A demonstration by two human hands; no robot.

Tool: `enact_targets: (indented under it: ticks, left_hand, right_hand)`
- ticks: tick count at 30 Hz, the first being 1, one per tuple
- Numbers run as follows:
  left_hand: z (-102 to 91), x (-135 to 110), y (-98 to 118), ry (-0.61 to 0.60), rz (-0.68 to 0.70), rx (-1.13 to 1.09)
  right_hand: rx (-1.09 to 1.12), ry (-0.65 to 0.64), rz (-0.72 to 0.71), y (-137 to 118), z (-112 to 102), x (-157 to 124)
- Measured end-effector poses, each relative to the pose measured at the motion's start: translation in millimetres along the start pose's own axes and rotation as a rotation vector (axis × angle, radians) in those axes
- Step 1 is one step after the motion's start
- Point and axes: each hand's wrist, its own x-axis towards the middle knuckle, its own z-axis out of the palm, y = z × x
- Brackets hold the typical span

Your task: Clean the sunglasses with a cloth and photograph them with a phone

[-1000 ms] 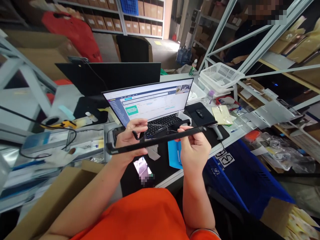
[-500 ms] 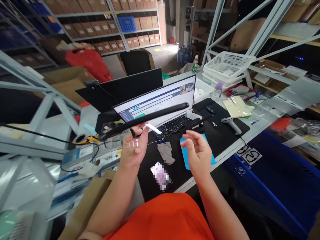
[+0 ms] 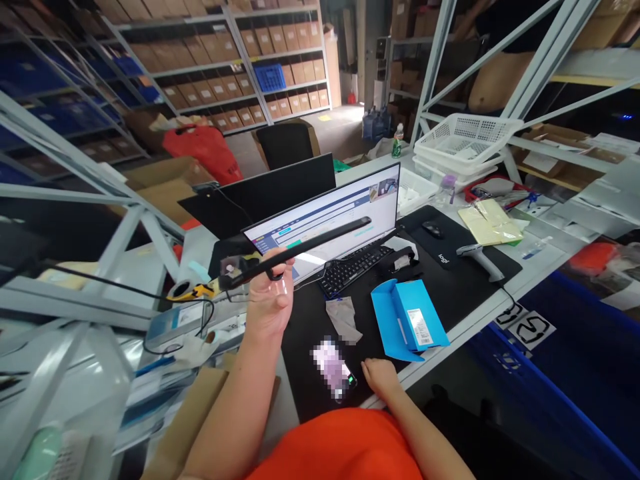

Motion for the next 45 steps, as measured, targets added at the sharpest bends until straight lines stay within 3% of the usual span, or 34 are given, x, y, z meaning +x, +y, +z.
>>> enact_targets:
  ticks: [9,16,26,37,45]
  left_hand:
    - [-10.2,2.9,6.2,-0.013,0.001,-0.020]
    - [-20.3,1.4,1.9,0.032,0.066,-0.078]
    - [-15.1,4.4,-1.6,0.092,0.072,-0.182]
    - [-22.3,4.4,-12.8,0.110,0.093,-0.068]
    - [-22.8,6.0,-20.4,0.092,0.076,-0.134]
  right_hand:
    - [-0.175,0.053,-0.088,6.3,22.8,0.1]
    - [-0.232,0.079,-0.058,6.9,27.2,3.1]
    - [-0.333,0.011,-0.022,3.7,25.9,6.3]
    - [-0.230,0.148,0.020,2.5,34.2,13.9]
    - [-0.264,0.119,0.019,4.6,36.6,16.0]
